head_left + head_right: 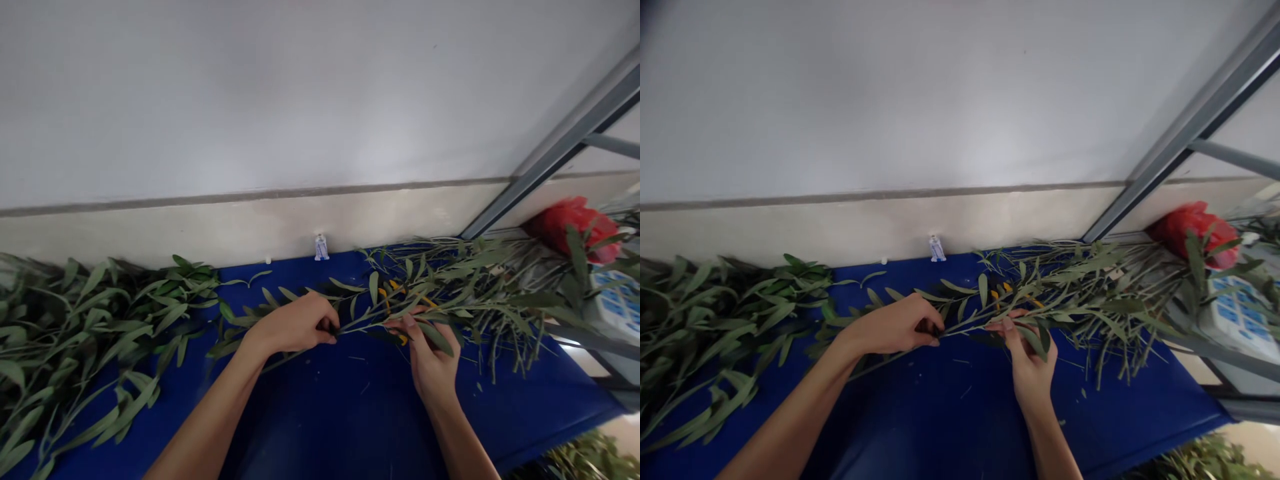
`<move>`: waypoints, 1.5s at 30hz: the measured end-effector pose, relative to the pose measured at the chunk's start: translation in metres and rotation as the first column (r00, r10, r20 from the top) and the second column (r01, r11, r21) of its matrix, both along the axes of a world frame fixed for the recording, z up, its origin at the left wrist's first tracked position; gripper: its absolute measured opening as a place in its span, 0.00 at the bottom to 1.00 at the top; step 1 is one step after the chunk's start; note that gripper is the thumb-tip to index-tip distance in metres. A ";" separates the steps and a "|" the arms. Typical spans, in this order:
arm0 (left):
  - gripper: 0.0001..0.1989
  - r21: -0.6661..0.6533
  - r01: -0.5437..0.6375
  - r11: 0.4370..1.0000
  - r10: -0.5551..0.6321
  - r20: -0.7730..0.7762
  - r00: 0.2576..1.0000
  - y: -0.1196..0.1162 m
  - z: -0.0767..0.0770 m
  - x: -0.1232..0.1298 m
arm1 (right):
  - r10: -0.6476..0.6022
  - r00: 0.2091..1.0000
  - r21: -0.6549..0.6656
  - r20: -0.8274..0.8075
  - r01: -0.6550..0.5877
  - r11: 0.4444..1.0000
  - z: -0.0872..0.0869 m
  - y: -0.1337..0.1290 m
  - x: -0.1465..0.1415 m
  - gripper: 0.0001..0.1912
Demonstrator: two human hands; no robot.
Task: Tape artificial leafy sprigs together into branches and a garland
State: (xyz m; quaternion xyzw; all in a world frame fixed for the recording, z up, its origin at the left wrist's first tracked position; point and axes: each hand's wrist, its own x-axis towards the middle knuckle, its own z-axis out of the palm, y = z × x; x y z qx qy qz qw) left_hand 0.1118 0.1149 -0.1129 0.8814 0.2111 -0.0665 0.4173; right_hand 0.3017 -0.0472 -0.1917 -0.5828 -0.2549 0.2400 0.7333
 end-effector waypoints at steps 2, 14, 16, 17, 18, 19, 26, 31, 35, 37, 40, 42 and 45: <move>0.08 0.001 0.000 1.000 0.000 0.003 1.000 0.000 0.000 0.000 | -0.015 0.999 -0.030 0.028 0.015 0.999 -0.002 0.000 0.001 0.13; 0.08 0.016 0.002 1.000 -0.002 0.007 1.000 0.001 -0.001 -0.001 | -0.029 0.999 -0.032 -0.017 0.028 0.999 -0.004 0.000 0.002 0.14; 0.08 0.015 0.006 1.000 -0.006 0.008 1.000 0.001 0.000 -0.001 | -0.010 0.999 -0.009 -0.032 0.010 1.000 -0.003 0.000 0.001 0.12; 0.08 0.016 0.008 1.000 -0.008 0.011 1.000 0.000 0.000 -0.001 | -0.005 1.000 -0.003 -0.027 0.004 1.000 -0.003 -0.001 0.000 0.12; 0.07 0.019 0.010 1.000 -0.010 0.015 1.000 0.000 0.001 0.000 | 0.001 1.000 -0.006 -0.014 -0.001 1.000 -0.003 -0.001 -0.001 0.12; 0.07 0.024 0.012 1.000 -0.012 0.019 1.000 -0.001 0.001 0.000 | 0.010 1.000 -0.018 0.003 -0.010 1.000 -0.002 -0.001 -0.002 0.12; 0.04 0.053 0.019 0.998 -0.021 0.048 0.999 -0.006 0.002 0.004 | 0.050 0.997 -0.064 0.058 -0.047 0.997 0.004 0.001 -0.004 0.11; 0.03 0.064 0.019 0.998 -0.022 0.053 0.998 -0.004 0.002 0.003 | 0.083 0.996 -0.056 0.039 -0.081 0.995 0.004 0.000 -0.004 0.09; 0.03 0.064 0.011 0.998 -0.015 0.055 0.998 -0.004 0.002 0.002 | 0.099 0.992 -0.052 0.083 -0.095 0.994 0.000 -0.001 -0.003 0.08; 0.03 0.061 0.011 0.998 -0.015 0.057 0.998 -0.004 0.001 0.003 | 0.104 0.991 -0.057 0.089 -0.099 0.993 -0.003 -0.002 -0.002 0.08; 0.03 0.062 0.010 0.998 -0.014 0.061 0.998 -0.004 0.001 0.003 | 0.104 0.991 -0.055 0.082 -0.099 0.994 -0.005 -0.002 0.000 0.10; 0.03 0.065 0.011 0.998 -0.015 0.062 0.998 -0.004 0.002 0.003 | 0.100 0.993 -0.047 0.070 -0.097 0.994 -0.004 -0.002 -0.001 0.11; 0.04 0.068 0.014 0.998 -0.018 0.064 0.998 -0.004 0.002 0.002 | 0.100 0.994 -0.049 0.043 -0.098 0.994 0.000 -0.001 -0.003 0.12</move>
